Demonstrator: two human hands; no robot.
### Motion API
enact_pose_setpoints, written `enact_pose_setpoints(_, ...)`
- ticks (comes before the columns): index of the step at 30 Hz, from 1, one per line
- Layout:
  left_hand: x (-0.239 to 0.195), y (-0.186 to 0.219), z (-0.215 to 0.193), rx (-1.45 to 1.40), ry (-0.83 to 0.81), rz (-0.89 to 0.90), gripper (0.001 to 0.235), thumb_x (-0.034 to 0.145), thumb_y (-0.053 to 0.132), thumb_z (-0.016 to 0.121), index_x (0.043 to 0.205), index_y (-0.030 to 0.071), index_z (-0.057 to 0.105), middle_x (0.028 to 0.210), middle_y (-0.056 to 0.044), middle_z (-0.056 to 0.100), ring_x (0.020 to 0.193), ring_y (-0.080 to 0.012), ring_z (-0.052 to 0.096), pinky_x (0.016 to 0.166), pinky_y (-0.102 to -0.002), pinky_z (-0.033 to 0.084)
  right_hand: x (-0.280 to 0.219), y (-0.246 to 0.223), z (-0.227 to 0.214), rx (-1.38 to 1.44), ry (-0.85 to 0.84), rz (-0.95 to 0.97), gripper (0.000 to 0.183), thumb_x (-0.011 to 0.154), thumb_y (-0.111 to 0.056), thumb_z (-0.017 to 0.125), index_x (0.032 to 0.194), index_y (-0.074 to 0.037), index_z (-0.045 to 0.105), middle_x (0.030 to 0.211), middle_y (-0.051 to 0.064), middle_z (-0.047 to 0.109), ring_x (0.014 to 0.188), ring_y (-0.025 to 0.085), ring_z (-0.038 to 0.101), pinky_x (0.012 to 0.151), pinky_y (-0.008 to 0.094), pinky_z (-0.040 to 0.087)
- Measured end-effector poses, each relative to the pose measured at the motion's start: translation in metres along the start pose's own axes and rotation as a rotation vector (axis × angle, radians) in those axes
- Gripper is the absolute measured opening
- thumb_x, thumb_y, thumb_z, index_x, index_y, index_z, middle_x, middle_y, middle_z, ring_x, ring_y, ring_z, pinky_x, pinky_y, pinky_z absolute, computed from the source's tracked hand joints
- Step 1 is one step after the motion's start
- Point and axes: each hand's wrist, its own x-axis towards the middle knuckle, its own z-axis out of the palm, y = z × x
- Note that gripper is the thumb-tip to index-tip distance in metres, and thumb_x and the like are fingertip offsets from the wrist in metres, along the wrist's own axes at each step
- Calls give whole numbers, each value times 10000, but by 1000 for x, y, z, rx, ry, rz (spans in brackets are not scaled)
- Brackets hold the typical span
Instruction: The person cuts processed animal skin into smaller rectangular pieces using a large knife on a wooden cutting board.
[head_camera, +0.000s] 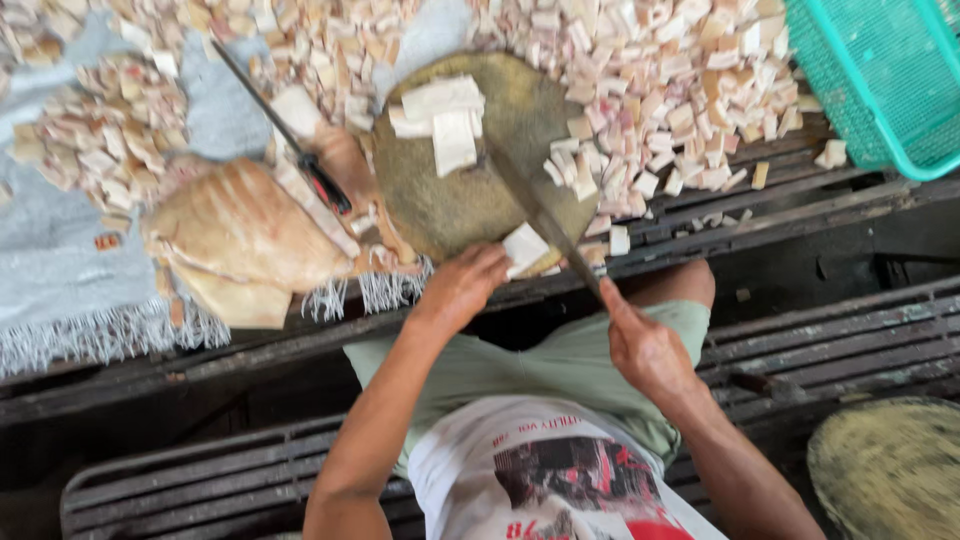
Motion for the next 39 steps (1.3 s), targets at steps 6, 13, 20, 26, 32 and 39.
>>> enact_pose_setpoints(6, 11, 2, -2, -83, 20, -34, 204, 871, 130, 707, 1048, 28, 695, 1150, -82, 673, 1133, -287, 644, 888, -395, 562, -11, 7, -26, 131, 372, -75, 621, 983, 27, 652, 1554, -100, 446, 979, 262, 696, 576, 242, 610, 546, 367, 520)
enact_pose_setpoints(13, 14, -2, -1, -71, -8, -12, 177, 827, 107, 710, 998, 62, 725, 1106, -56, 692, 1112, -267, 661, 878, -381, 567, -1, -8, 7, -203, -235, 27, 696, 846, 4, 682, 1505, -90, 477, 821, 220, 711, 553, 404, 659, 518, 507, 520)
enact_pose_setpoints(20, 11, -1, 1, -69, 9, -29, 154, 830, 86, 675, 979, 68, 712, 1109, -52, 675, 1105, -264, 647, 875, -390, 565, -15, 1, -18, 126, 196, -72, 627, 926, 35, 635, 1524, -49, 461, 796, 212, 654, 633, 331, 668, 578, 418, 550)
enact_pose_setpoints(26, 7, -1, -2, -25, -12, -40, 89, 877, 145, 682, 945, 88, 685, 1003, -48, 629, 1026, -278, 616, 914, -424, 520, -21, 0, 0, -45, 132, -44, 662, 892, -21, 702, 1518, 1, 484, 664, 132, 659, 499, 266, 641, 493, 445, 522)
enact_pose_setpoints(32, -3, 11, -4, -45, 16, -61, 123, 858, 152, 699, 970, 100, 710, 986, -53, 637, 1017, -289, 618, 893, -438, 512, -15, -15, 3, 88, -70, -19, 641, 873, -13, 628, 1497, -89, 502, 901, 205, 726, 687, 402, 692, 602, 482, 561)
enact_pose_setpoints(39, 2, -7, -21, -220, 420, -359, 102, 907, 100, 720, 1005, 78, 739, 1065, -96, 703, 1071, -326, 636, 950, -428, 518, -17, -29, -19, 155, -8, 38, 668, 879, -10, 605, 1522, -123, 465, 883, 183, 712, 696, 383, 714, 630, 460, 585)
